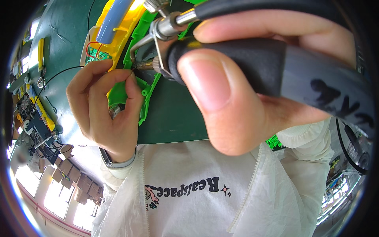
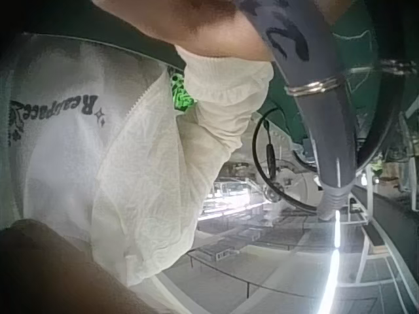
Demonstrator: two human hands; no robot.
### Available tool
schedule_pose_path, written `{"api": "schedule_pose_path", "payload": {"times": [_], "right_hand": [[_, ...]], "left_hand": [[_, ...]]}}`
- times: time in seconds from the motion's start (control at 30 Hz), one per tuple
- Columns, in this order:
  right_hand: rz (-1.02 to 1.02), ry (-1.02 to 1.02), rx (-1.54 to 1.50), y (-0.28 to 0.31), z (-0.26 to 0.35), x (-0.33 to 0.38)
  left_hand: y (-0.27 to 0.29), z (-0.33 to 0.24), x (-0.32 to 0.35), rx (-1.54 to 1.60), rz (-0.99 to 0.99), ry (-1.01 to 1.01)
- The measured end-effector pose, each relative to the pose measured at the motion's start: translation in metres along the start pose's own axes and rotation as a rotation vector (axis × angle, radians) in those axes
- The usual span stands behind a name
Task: Soldering internal wiring and components into a flashlight housing at a factory workstation.
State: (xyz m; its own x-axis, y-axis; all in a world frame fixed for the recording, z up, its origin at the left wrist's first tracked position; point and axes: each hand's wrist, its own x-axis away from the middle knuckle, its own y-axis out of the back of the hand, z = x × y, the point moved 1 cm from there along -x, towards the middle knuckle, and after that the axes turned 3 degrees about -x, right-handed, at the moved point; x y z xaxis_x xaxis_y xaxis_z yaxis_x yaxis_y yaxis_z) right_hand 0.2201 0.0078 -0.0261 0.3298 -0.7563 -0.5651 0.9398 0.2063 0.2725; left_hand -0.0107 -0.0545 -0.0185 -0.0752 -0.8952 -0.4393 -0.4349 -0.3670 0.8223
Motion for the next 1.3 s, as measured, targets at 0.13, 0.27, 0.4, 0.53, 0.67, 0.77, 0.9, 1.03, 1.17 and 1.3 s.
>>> {"api": "schedule_pose_path", "payload": {"times": [0.13, 0.27, 0.4, 0.53, 0.67, 0.77, 0.9, 1.03, 1.17, 1.3], "right_hand": [[0.009, -0.002, -0.021, 0.0, 0.0, -0.001], [-0.042, -0.002, 0.018, -0.001, 0.001, -0.002], [0.005, 0.001, -0.004, 0.001, 0.002, -0.003], [0.001, 0.015, -0.054, 0.0, 0.0, -0.002], [-0.04, -0.073, -0.067, -0.001, 0.002, 0.001], [-0.022, -0.007, -0.061, 0.0, 0.0, 0.0], [-0.013, -0.029, 0.027, -0.002, 0.004, -0.002], [-0.007, -0.019, -0.01, -0.001, 0.004, -0.001], [-0.023, -0.064, 0.089, -0.002, 0.006, -0.002], [0.003, 0.018, -0.069, -0.002, -0.002, -0.005]], "left_hand": [[0.001, 0.0, -0.001, -0.003, -0.006, -0.003], [0.0, 0.0, -0.001, -0.002, -0.003, -0.001], [0.0, 0.0, 0.0, 0.009, -0.006, 0.007], [0.0, 0.0, 0.001, 0.015, -0.012, 0.018], [0.001, 0.0, 0.0, -0.008, -0.008, 0.002], [0.0, 0.0, 0.0, -0.008, -0.006, -0.001], [0.0, 0.0, 0.0, -0.007, -0.005, 0.002], [0.0, 0.0, 0.0, -0.007, -0.006, 0.002], [0.0, 0.0, 0.0, -0.006, -0.007, -0.002], [0.001, 0.0, 0.0, -0.006, -0.005, -0.005]]}}
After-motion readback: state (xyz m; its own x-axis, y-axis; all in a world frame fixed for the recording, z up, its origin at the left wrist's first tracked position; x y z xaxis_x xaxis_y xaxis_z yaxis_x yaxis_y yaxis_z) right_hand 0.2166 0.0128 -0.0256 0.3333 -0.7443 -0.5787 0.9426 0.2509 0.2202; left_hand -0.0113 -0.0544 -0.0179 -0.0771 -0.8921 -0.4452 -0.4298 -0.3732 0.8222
